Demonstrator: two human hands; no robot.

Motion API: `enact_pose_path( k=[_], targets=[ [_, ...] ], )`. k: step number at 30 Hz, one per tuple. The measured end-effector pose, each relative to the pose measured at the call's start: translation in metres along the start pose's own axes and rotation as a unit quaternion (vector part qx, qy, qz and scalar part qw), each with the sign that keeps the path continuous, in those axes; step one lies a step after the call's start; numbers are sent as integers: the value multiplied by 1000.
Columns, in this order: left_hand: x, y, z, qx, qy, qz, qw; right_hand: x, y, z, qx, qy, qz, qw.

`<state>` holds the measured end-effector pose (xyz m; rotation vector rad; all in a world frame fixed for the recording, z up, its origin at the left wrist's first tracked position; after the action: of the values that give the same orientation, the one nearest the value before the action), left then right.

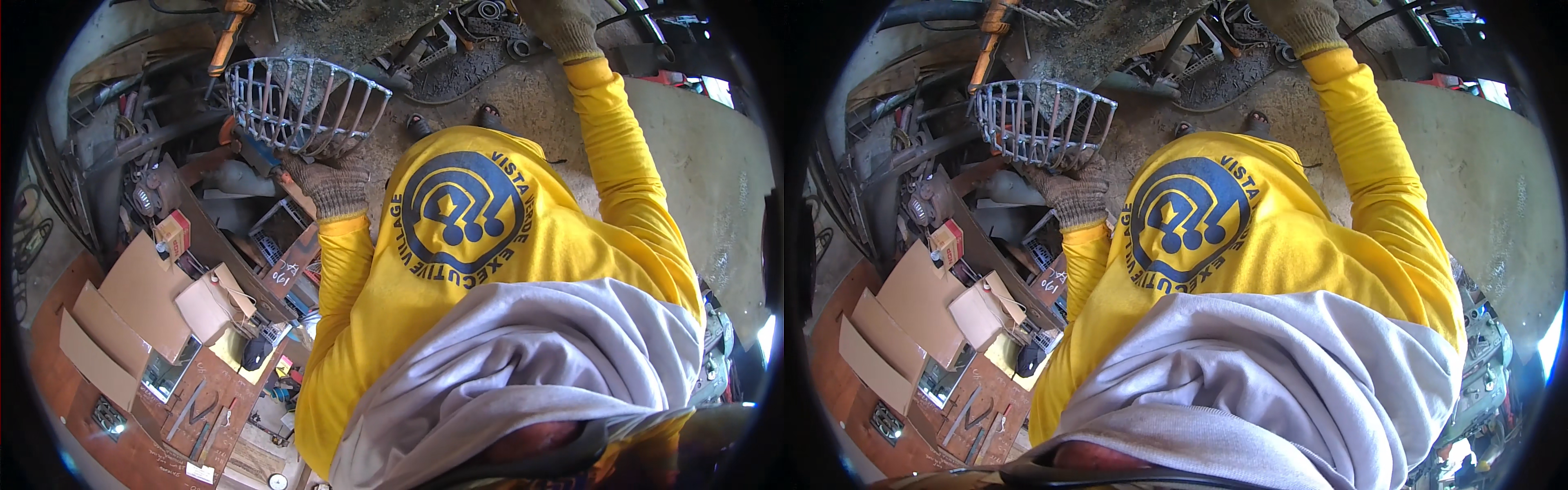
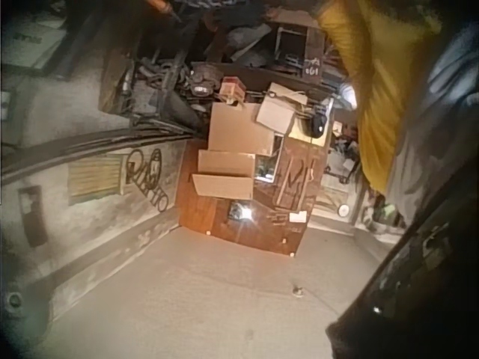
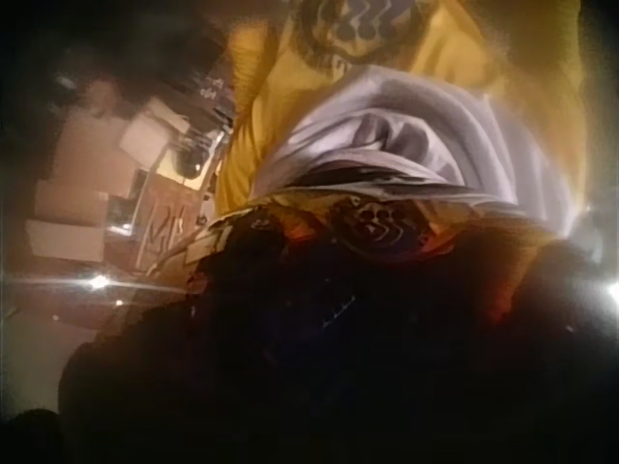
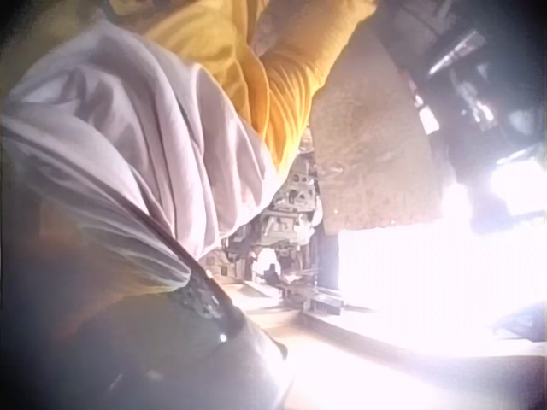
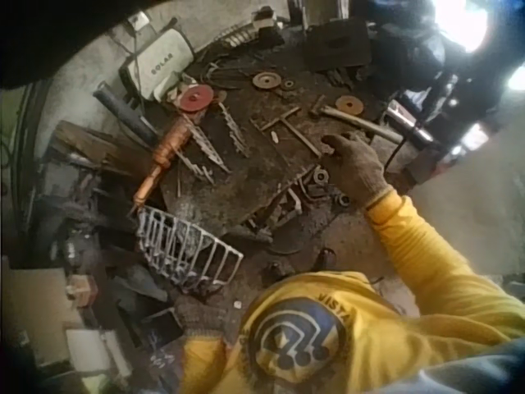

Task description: The person welds a metal structure using a welding torch and a metal rod while holding the piece in a gloved hand.

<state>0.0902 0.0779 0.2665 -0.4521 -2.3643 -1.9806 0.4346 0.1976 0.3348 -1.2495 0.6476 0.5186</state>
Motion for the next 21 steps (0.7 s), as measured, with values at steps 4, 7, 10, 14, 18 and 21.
enact_pose_path(
  k=[4,7,10,14,18,21],
  targets=[
    [-9,17,-1,-19,-1,20,1000,8,9,3,11,-46,-19,999],
    [2,-3,-6,141,48,241,959,6,15,3,-6,-46,-28,999],
    [2,-3,-7,86,37,232,968,3,20,7,-39,-14,-37,998],
    [6,-12,-1,20,39,157,987,1,16,8,-28,-14,-28,999],
    [5,0,-5,-219,-24,81,972,-4,8,10,-3,-7,-14,1000],
    [-12,23,-4,-188,-45,-67,979,-3,0,10,15,-1,41,999]
  ],
)
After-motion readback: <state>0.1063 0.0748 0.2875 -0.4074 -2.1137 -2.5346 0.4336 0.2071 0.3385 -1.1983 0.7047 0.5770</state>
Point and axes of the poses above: each hand's wrist, its own z-axis towards the middle knuckle, its own y-axis out of the palm, x = y × z, the point moved 10 cm from there along z, towards the middle knuckle, and after that the axes turned 10 degrees about z, right-handed, at the moved point
